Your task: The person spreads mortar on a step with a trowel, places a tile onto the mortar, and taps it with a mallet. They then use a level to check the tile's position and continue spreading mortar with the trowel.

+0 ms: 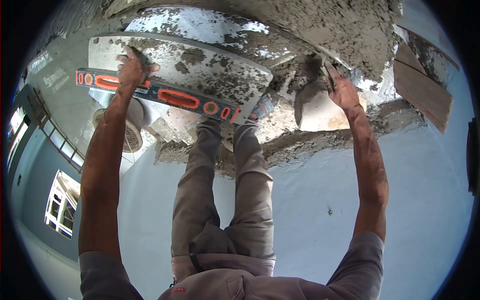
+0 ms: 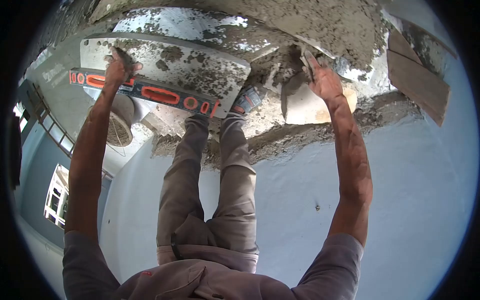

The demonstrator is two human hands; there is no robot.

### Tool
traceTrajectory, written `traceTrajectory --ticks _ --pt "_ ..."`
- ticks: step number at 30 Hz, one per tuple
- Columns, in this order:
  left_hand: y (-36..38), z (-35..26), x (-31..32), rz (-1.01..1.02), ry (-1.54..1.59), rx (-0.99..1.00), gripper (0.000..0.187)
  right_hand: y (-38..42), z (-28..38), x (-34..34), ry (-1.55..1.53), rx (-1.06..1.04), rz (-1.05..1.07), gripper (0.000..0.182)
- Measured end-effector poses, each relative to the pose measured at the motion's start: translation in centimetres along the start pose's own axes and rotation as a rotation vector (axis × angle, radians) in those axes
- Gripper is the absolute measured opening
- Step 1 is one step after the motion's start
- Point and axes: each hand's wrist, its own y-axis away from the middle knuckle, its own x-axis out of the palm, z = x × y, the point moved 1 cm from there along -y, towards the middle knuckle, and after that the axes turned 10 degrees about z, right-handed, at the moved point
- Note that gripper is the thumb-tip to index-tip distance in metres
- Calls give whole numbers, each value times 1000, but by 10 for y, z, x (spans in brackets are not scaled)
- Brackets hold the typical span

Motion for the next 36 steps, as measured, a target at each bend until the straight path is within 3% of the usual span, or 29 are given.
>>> traceTrajectory --ticks 1,3,5,6,7,9,11,12,13,15,16,17,20,23,26,30,31,33,34,36 --pt "2 -3 -2 -13 0 -22 137 2 1 -8 12 48 116 52" --pt "5 -8 -4 -21 -18 -8 135 9 -1 0 34 144 78 50" --pt "2 -4 -1 -26 -34 -6 132 13 -29 35 -36 -37 -201 47" --pt "-3 2 4 -45 -20 37 132 5 -20 42 -211 43 -111 47" --pt "-2 3 4 -68 -3 80 133 -3 8 35 -500 245 143 47" --pt "-1 1 6 -110 -99 12 133 -9 10 54 -385 -118 -281 46" --pt "-4 5 7 -111 -102 9 133 -2 2 48 -213 -67 -199 46" --pt "-7 6 2 51 53 23 132 10 2 41 -47 -3 -80 47" --pt "-6 6 7 62 49 31 132 19 0 36 -50 8 -70 47" --pt "-6 8 7 -95 -66 31 132 12 -6 31 -102 38 -92 49" --pt "-9 8 3 56 48 21 134 4 -11 38 11 62 -296 52" --pt "-10 11 3 59 42 14 134 -5 -7 50 2 57 -294 52" --pt "-12 9 3 -75 81 59 135 -2 2 62 -416 -67 -193 52" --pt "-9 9 6 -31 -46 27 131 0 18 49 -147 -54 -228 50" --pt "-8 8 1 68 41 2 134 -35 42 33 -264 85 -51 53" --pt "-16 14 6 -47 25 27 135 -48 73 38 13 -58 -14 47" --pt "-12 12 8 -37 21 33 135 -42 75 32 12 -61 -3 47" --pt "-8 8 8 -39 36 9 135 -40 71 12 -330 71 136 44" --pt "-6 6 7 -48 40 14 135 -33 70 -3 -410 228 249 44" --pt "-2 2 4 -59 41 -1 135 -31 32 24 -384 108 150 43"
